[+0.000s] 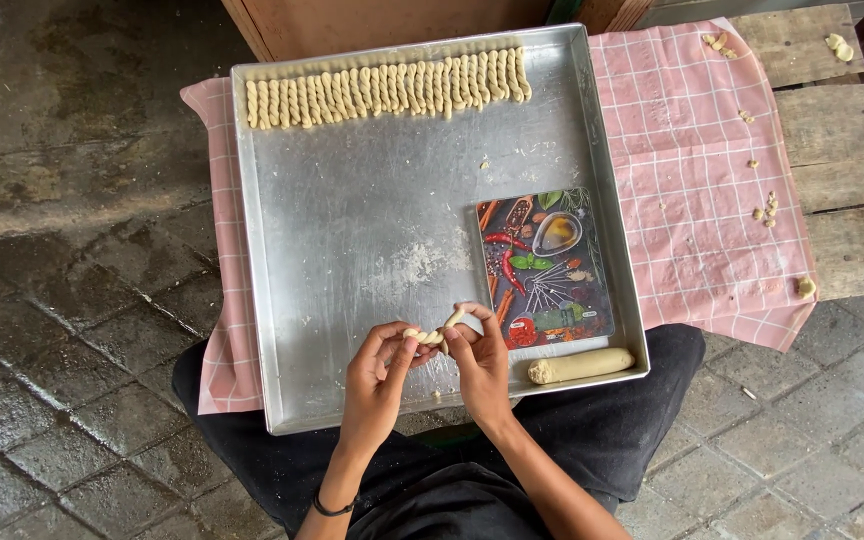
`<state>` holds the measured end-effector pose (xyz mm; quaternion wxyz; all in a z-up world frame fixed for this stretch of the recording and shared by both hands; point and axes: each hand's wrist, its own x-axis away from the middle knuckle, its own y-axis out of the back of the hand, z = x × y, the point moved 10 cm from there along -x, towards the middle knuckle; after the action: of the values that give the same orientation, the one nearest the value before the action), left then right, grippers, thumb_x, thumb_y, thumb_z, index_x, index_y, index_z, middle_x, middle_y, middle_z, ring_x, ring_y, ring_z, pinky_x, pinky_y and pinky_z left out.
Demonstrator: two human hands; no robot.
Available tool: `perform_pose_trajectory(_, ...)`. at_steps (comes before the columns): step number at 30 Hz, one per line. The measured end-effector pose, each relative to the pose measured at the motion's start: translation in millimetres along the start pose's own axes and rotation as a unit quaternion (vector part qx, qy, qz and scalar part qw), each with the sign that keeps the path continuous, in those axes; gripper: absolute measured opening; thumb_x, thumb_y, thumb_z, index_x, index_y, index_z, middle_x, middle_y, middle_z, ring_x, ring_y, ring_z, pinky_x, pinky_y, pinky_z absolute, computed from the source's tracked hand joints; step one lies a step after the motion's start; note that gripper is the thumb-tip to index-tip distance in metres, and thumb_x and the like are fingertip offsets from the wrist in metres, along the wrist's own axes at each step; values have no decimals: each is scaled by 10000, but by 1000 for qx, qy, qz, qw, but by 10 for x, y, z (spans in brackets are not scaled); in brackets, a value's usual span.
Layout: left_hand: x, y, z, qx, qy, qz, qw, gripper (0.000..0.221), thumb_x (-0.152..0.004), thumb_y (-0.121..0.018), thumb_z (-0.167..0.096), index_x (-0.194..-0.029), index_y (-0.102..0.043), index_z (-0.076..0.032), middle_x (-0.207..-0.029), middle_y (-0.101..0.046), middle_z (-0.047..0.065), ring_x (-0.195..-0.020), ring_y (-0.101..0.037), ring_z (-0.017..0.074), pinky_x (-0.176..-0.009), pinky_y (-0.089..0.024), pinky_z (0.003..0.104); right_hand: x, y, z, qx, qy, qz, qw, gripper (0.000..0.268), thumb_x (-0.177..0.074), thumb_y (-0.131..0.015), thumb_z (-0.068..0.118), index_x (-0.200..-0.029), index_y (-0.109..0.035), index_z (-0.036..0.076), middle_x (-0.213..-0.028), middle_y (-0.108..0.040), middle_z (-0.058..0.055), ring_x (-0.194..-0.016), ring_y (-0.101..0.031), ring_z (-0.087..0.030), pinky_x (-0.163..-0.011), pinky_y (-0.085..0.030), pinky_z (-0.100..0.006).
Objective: The person shapes small pieces of dough into twisted spiral snacks on a metal tray by rolling and twisting them by hand.
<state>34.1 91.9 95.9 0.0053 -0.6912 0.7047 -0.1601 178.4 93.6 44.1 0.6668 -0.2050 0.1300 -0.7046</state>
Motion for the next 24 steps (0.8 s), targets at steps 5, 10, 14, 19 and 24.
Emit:
perform_pose_trajectory(5, -40, -12, -79, -56, -30, -11, 998, 233, -982, -606, -151, -1164, -627, -7, -1229, -713, 156, -1094, -703, 206, -934, -623, 337, 2, -34, 111, -1, 24, -3, 1000, 357, -1024, -592, 17, -1320, -401, 79, -915, -723, -148, -810, -681, -180, -773, -587, -324)
perform_pose_trajectory(10, -80, 11, -148, -1, -8, -29, 1000, 255, -991, -590, -175, -1156, -621, 17, -1129, -745, 165, -1052, -741, 221, -937, -650, 329, 29, -196, 269, 136, 48, 60, 988, 310, -907, -709, -54, -1205, -638, -4, -1154, -664, -131, -1048, -668, -214, -1029, -549, -359)
perform_pose_trajectory(14, -95, 53, -111, 21, 14, -38, 999, 261, -987, -587, -156, -1167, -612, 32, -1140, -737, 197, -1014, -744, 235, -933, -652, 343, 15, -196, 313, 160, 85, 59, 982, 261, -951, -675, -28, -1206, -653, 27, -1238, -553, -93, -1077, -608, -189, -978, -542, -328)
perform_pose_trajectory(19, -114, 120, -14, 21, 46, -65, 997, 298, -976, -596, -226, -1149, -650, 10, -1128, -754, 177, -976, -747, 234, -912, -642, 351, 59, -134, 204, 115, 48, 47, 991, 245, -1003, -618, 27, -1236, -656, -35, -1025, -715, -134, -876, -650, -158, -752, -560, -258)
perform_pose_trajectory(24, -104, 119, 51, 43, 55, -53, 996, 280, -987, -586, -210, -1145, -646, 14, -1113, -743, 161, -952, -745, 229, -904, -648, 357, 102, -15, 66, 38, 38, 69, 996, 292, -991, -569, -68, -1280, -588, -28, -1183, -677, -174, -1073, -705, -250, -978, -596, -346)
